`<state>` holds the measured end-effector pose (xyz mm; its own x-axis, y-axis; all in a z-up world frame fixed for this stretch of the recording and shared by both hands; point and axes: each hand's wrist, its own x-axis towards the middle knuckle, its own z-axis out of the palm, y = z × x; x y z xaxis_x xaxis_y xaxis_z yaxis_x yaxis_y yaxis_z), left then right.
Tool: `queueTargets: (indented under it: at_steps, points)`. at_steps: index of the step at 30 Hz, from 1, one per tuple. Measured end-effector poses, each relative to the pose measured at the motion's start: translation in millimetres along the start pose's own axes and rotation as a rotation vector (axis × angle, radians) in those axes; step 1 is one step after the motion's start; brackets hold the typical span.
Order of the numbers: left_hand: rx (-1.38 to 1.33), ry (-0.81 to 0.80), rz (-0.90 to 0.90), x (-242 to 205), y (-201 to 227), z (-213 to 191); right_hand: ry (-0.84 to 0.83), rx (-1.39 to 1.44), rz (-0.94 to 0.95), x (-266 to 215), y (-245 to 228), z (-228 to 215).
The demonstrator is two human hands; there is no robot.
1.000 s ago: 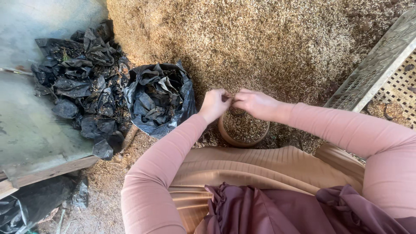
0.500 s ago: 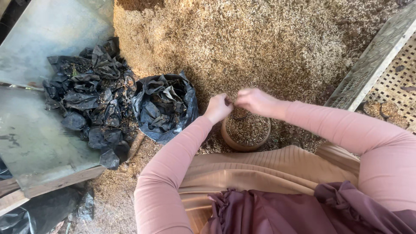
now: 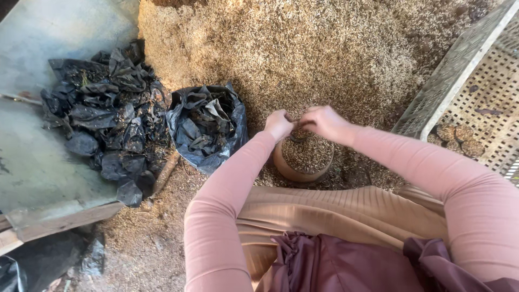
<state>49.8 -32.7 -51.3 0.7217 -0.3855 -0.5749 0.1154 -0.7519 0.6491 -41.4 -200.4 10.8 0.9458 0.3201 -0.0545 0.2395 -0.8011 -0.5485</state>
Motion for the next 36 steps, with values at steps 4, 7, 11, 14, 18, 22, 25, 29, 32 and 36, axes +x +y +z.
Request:
queueTargets:
  at_steps: [4, 7, 11, 14, 18, 22, 25, 29, 32, 36]
  points:
    - [0.101, 0.229, 0.135, -5.3, -3.2, 18.1, -0.08, -0.288, -0.103, -3.3, -13.0, 11.7]
    - [0.093, 0.242, 0.079, -10.4, 1.1, 19.6, -0.191, -0.048, 0.015, 9.5, -8.9, -5.3]
    - [-0.302, 0.19, -0.22, -25.5, 13.8, 14.9, -0.232, 0.076, 0.392, 11.7, 0.1, -26.5]
    - [-0.59, 0.158, -0.291, -39.0, 13.1, 23.4, -0.142, 0.355, 0.502, 7.3, 4.4, -19.2]
    - [-0.509, 0.323, -0.177, -36.2, 1.0, 57.5, -0.146, 0.606, 0.54, 6.4, 14.3, 6.0]
    - [-0.344, 0.681, 0.075, -20.3, -17.8, 82.4, -0.078, 0.617, 0.484, 9.1, 23.7, 26.2]
    - [-0.252, 0.724, 0.199, -15.3, -22.3, 88.5, 0.009, 0.427, 0.361, 7.9, 28.0, 36.7]
    - [-0.096, 0.735, 0.371, -24.5, -22.2, 79.1, 0.133, 0.07, 0.179, 3.7, 30.1, 41.3]
    - [-0.038, 0.638, 0.41, -27.9, -16.3, 63.9, -0.06, 0.311, 0.35, 5.2, 33.3, 25.6]
    - [-0.237, 0.541, 0.139, -34.9, -17.0, 61.3, -0.287, 0.271, 0.466, 19.1, 30.0, 1.6]
